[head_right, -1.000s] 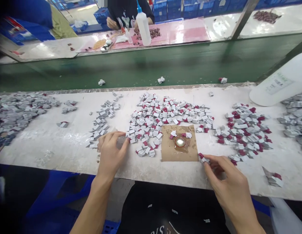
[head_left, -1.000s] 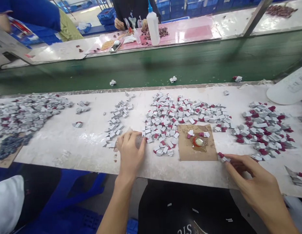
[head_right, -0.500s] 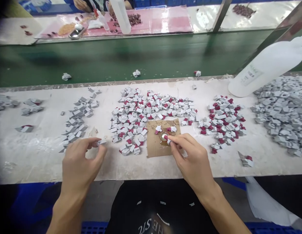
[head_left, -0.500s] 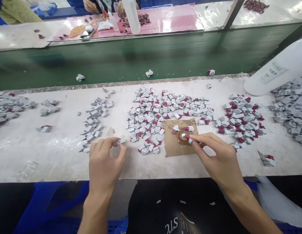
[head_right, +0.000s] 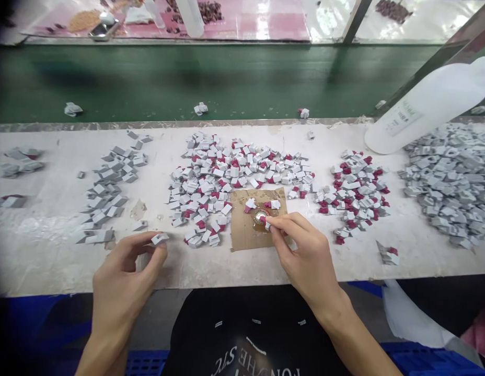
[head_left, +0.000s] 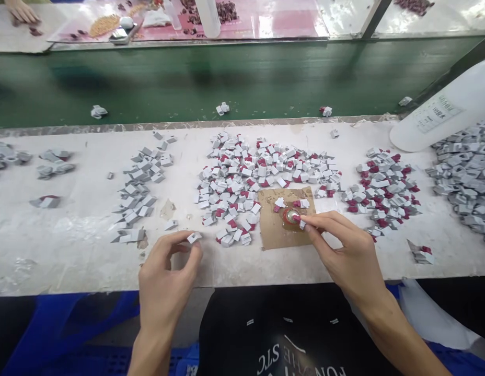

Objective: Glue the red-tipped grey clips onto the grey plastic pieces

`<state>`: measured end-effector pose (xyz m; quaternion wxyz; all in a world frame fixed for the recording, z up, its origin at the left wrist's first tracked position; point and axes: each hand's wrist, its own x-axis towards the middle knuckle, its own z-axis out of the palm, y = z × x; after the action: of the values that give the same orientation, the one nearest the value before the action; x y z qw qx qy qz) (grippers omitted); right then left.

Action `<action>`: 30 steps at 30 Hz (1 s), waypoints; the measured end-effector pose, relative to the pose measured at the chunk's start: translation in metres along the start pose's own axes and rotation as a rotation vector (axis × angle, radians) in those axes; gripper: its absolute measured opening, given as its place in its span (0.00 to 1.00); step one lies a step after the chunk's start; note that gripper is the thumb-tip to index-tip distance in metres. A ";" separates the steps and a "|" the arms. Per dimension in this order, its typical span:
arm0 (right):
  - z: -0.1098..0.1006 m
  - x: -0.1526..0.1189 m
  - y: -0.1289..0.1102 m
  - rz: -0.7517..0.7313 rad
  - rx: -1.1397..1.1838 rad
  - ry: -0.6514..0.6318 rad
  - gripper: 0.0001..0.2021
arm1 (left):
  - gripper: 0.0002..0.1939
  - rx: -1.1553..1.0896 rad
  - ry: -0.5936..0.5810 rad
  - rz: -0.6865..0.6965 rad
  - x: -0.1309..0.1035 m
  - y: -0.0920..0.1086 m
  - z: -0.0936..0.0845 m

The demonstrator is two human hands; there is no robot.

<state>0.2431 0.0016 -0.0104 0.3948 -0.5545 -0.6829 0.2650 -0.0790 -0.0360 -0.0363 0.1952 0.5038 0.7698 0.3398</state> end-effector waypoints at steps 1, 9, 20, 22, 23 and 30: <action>0.000 0.000 -0.001 0.003 0.008 0.007 0.12 | 0.08 -0.041 0.009 -0.028 0.000 0.003 0.001; -0.003 -0.006 -0.001 0.277 0.413 0.109 0.06 | 0.10 -0.503 0.024 0.092 0.006 0.029 0.009; -0.009 -0.003 -0.009 0.351 0.775 0.093 0.06 | 0.06 -0.968 -0.759 -0.045 0.002 0.133 0.071; -0.010 -0.003 -0.008 0.367 0.786 0.110 0.07 | 0.06 -1.000 -0.770 -0.056 0.000 0.137 0.076; -0.010 -0.003 -0.008 0.372 0.790 0.121 0.07 | 0.05 -1.004 -0.768 -0.056 0.000 0.137 0.078; -0.007 -0.004 -0.002 0.359 0.732 0.128 0.05 | 0.05 -0.997 -0.766 -0.059 0.003 0.132 0.083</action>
<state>0.2480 -0.0033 -0.0054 0.5550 -0.5032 -0.4104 0.5200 0.0576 0.0282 0.0011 0.6778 0.4167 0.4078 0.4479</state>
